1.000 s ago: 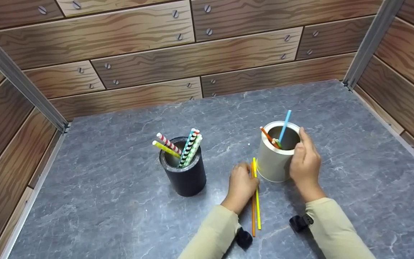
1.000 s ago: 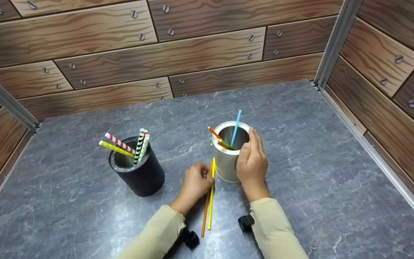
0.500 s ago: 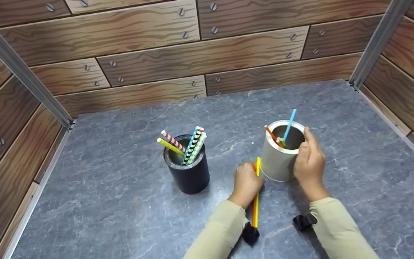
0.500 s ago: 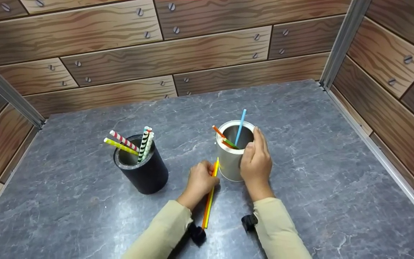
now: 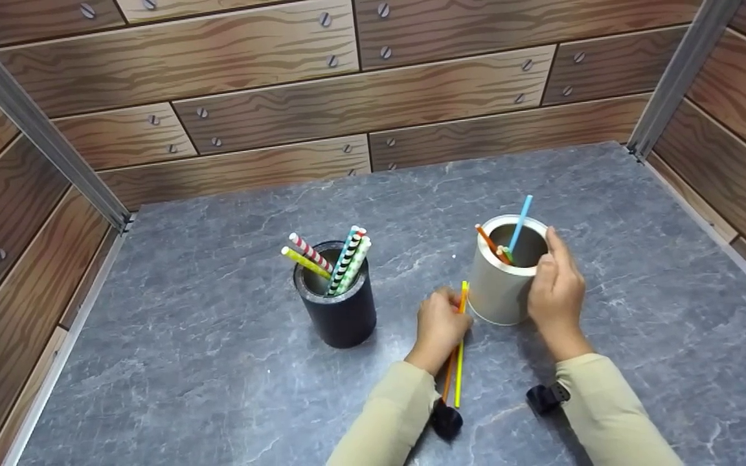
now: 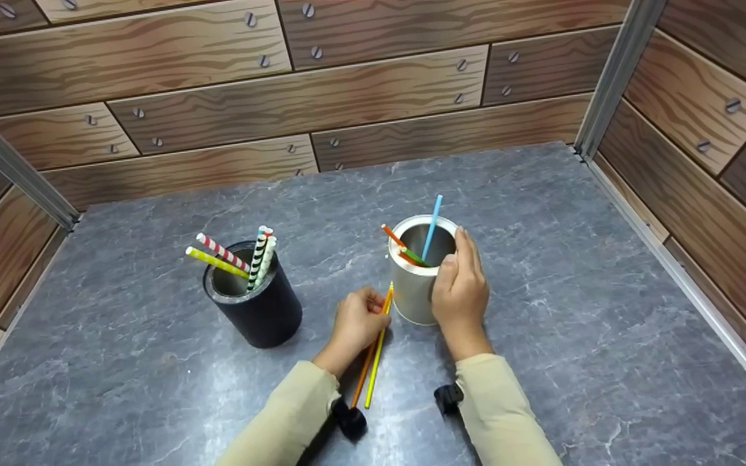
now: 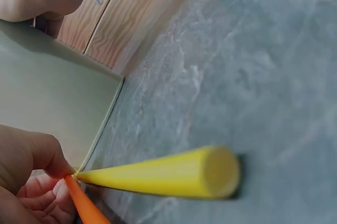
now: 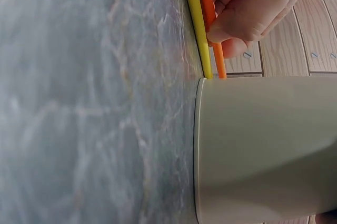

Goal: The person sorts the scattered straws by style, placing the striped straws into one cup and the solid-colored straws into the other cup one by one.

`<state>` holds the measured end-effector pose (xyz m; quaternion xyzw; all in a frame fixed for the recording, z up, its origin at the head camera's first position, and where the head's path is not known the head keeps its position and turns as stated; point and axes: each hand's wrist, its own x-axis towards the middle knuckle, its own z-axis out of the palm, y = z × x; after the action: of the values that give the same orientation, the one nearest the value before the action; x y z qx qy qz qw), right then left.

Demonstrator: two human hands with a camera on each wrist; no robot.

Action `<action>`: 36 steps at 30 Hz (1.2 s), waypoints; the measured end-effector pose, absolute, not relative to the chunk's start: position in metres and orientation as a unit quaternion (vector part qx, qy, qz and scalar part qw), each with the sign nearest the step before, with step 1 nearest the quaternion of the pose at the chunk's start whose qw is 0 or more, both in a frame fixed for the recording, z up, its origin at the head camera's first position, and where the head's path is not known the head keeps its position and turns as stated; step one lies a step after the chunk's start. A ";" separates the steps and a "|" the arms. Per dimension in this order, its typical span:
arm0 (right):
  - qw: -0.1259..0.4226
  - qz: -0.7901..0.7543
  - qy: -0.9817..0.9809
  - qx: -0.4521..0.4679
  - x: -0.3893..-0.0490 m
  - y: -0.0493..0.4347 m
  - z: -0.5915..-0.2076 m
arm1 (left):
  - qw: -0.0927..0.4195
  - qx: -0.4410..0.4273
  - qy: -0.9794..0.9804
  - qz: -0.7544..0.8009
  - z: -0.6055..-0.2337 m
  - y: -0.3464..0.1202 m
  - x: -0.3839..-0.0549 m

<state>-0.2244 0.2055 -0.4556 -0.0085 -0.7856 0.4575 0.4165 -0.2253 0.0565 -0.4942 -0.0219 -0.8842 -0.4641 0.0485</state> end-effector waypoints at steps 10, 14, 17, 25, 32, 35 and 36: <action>0.405 0.462 -0.789 -0.020 -0.224 0.206 -0.458 | 0.005 0.024 -0.814 -0.580 -0.495 0.050 -0.230; 0.400 0.464 -0.790 -0.022 -0.224 0.205 -0.458 | -0.015 0.063 -0.777 -0.627 -0.496 0.048 -0.231; 0.401 0.463 -0.790 -0.021 -0.224 0.205 -0.458 | -0.025 0.083 -0.750 -0.656 -0.497 0.047 -0.232; 0.400 0.454 -0.796 -0.019 -0.224 0.206 -0.458 | -0.028 0.097 -0.683 -0.723 -0.502 0.044 -0.234; 0.405 0.455 -0.793 -0.016 -0.225 0.207 -0.459 | -0.031 0.093 -0.635 -0.766 -0.503 0.039 -0.235; 0.405 0.456 -0.793 -0.016 -0.225 0.207 -0.458 | -0.030 0.095 -0.621 -0.778 -0.502 0.036 -0.235; 0.405 0.455 -0.793 -0.017 -0.225 0.207 -0.458 | -0.030 0.095 -0.618 -0.780 -0.501 0.036 -0.236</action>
<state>-0.2249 0.2066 -0.4582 -0.0172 -0.7928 0.4554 0.4047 -0.2355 0.0356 -0.5008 0.0946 -0.6184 -0.7796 -0.0302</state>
